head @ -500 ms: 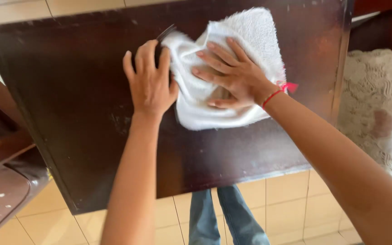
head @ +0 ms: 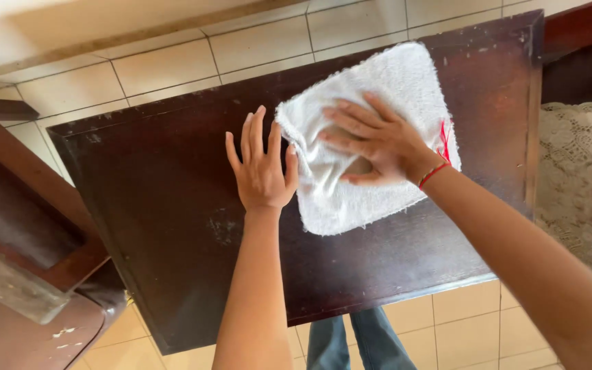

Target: Wiping and cleaning a wooden coffee table after removing a lace tablecloth.

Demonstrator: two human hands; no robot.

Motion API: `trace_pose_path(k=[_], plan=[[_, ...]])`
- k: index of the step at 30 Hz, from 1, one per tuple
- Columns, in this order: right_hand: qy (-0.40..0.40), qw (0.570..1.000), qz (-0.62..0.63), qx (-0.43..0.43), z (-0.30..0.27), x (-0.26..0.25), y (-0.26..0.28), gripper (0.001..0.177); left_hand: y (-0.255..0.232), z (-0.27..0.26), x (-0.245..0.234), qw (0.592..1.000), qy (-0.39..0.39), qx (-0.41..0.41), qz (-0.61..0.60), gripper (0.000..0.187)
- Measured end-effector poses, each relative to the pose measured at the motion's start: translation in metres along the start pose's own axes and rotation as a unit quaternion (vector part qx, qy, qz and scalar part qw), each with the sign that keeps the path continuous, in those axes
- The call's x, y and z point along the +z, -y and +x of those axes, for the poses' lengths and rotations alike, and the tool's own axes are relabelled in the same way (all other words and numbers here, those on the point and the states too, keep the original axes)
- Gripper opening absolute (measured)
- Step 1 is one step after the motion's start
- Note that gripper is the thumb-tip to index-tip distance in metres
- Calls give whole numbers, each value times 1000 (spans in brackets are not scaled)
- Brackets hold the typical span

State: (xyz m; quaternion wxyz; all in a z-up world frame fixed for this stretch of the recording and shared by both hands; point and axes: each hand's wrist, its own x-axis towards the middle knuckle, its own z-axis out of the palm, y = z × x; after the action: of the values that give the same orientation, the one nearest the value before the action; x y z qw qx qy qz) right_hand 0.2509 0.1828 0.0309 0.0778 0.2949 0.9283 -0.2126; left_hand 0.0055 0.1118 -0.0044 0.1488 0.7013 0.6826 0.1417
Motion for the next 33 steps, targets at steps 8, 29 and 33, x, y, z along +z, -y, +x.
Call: trace_pose_path(k=[8, 29, 33], plan=[[-93, 961, -53, 255, 41, 23, 39, 76, 2, 2, 1, 1000, 13, -12, -20, 57], [-148, 960, -55, 231, 14, 44, 59, 66, 1, 8, 1, 999, 13, -35, 15, 53], [-7, 962, 38, 270, 10, 25, 34, 76, 1, 3, -1, 999, -2, -32, 6, 54]])
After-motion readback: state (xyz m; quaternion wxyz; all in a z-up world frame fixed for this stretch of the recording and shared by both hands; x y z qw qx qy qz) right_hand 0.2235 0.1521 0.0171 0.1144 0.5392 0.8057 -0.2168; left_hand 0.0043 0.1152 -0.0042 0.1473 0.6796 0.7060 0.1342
